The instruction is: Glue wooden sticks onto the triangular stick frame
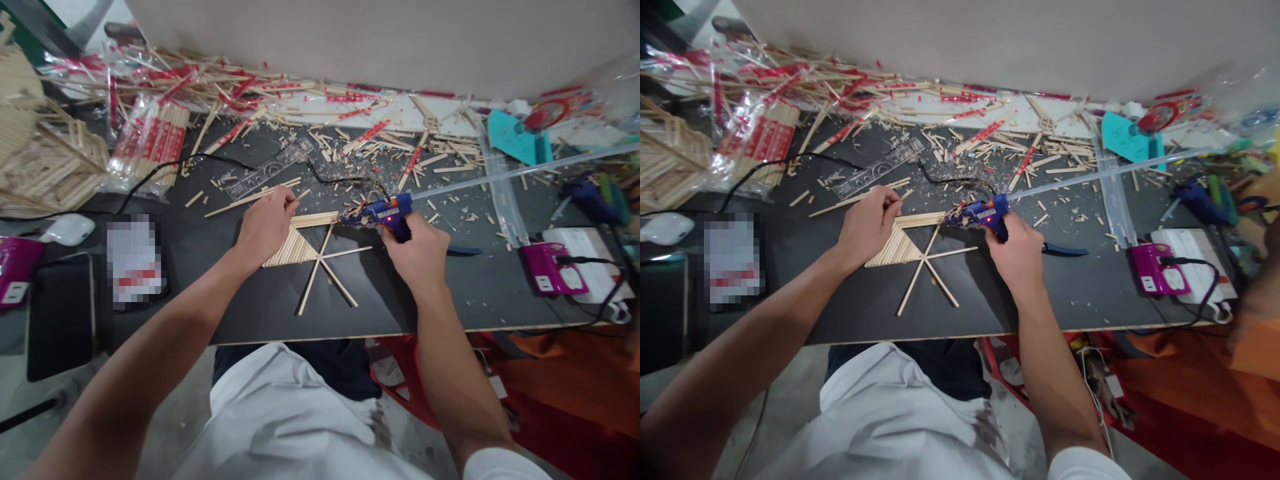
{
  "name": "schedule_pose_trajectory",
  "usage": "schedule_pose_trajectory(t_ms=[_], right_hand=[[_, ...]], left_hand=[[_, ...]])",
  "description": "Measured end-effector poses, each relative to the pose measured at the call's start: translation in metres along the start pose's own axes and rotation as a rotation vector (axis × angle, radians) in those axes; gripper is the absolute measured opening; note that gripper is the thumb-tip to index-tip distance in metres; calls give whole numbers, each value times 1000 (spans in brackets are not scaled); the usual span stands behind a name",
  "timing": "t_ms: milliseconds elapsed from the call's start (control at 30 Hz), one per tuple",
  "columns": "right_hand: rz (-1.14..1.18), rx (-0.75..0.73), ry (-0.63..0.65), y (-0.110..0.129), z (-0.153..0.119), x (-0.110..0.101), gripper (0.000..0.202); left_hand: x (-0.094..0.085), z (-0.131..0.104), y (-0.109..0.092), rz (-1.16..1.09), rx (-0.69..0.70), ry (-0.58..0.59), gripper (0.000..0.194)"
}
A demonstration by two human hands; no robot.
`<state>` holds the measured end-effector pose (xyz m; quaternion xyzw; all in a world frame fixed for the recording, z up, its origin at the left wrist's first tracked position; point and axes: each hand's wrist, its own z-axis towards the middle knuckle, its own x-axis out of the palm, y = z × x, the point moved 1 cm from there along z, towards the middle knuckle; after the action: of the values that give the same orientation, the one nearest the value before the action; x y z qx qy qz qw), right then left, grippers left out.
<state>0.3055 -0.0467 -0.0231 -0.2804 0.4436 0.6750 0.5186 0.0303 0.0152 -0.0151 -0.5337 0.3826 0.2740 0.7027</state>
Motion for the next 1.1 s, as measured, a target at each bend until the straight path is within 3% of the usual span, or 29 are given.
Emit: schedule_pose_trajectory(t_ms=[533, 767, 867, 933, 1100], right_hand=[[-51, 69, -25, -11, 1, 0, 14], [-95, 120, -50, -15, 7, 6, 41], [-121, 87, -34, 2, 15, -6, 39], [-48, -12, -17, 22, 23, -16, 28], [312, -387, 261, 76, 45, -17, 19]], left_hand=[[0, 0, 0, 41, 8, 13, 13], [-8, -3, -3, 177, 231, -53, 20], [-11, -6, -6, 197, 304, -37, 25], [-11, -8, -8, 201, 340, -12, 28], [-11, -10, -7, 127, 406, 32, 27]])
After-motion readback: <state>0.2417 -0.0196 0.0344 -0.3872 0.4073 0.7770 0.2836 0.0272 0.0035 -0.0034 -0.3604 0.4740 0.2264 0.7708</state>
